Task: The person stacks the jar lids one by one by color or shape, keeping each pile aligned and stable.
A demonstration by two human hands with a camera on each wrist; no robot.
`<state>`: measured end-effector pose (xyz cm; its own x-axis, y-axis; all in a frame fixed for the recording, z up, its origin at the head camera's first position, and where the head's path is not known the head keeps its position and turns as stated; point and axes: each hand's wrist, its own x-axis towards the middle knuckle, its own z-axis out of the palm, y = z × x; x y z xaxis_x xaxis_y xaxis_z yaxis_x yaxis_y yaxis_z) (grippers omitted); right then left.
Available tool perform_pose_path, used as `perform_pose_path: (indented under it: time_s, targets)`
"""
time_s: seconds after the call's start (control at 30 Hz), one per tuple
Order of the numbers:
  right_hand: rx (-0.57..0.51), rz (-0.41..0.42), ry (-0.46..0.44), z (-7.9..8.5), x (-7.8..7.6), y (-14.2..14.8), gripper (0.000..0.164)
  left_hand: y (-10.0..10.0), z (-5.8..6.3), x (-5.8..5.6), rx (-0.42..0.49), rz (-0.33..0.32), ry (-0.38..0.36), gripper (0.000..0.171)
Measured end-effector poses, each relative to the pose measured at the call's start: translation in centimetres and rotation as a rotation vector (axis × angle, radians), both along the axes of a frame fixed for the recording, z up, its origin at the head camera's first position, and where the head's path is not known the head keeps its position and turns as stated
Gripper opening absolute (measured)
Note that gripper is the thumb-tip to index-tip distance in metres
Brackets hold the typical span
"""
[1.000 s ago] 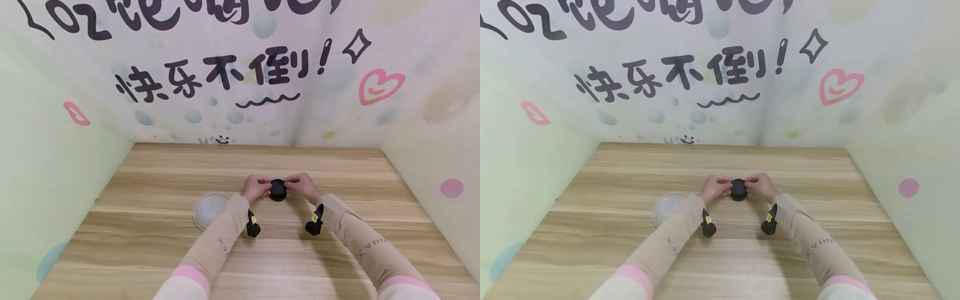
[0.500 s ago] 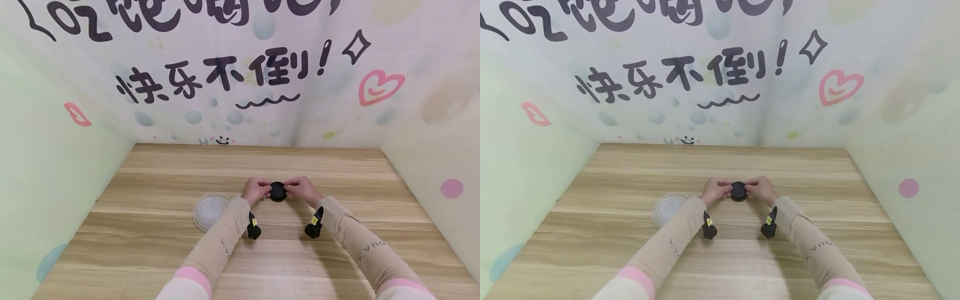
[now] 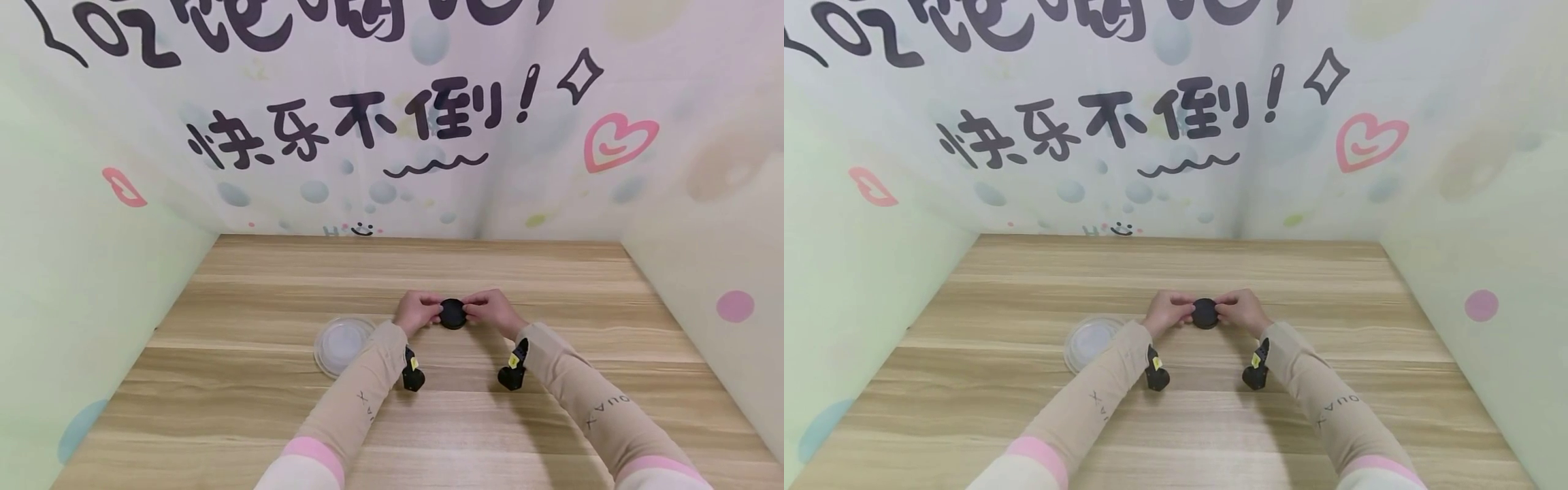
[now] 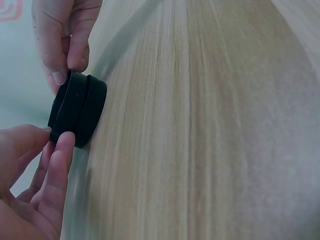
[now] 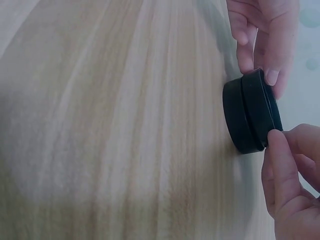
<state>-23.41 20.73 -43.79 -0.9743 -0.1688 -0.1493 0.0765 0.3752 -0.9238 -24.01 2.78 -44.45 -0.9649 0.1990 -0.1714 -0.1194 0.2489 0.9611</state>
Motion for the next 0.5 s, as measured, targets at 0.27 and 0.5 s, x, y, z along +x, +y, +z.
perform_pose_path:
  time_s: [0.27,0.5]
  targets:
    - [-0.003,0.007,-0.003,0.08,0.03,0.06,0.025,0.15,0.06,0.01,-0.015,0.008,-0.001,0.017]
    - [-0.006,0.003,-0.006,-0.14,0.00,0.12,0.024,0.31,-0.05,0.02,0.000,0.007,0.010,0.019]
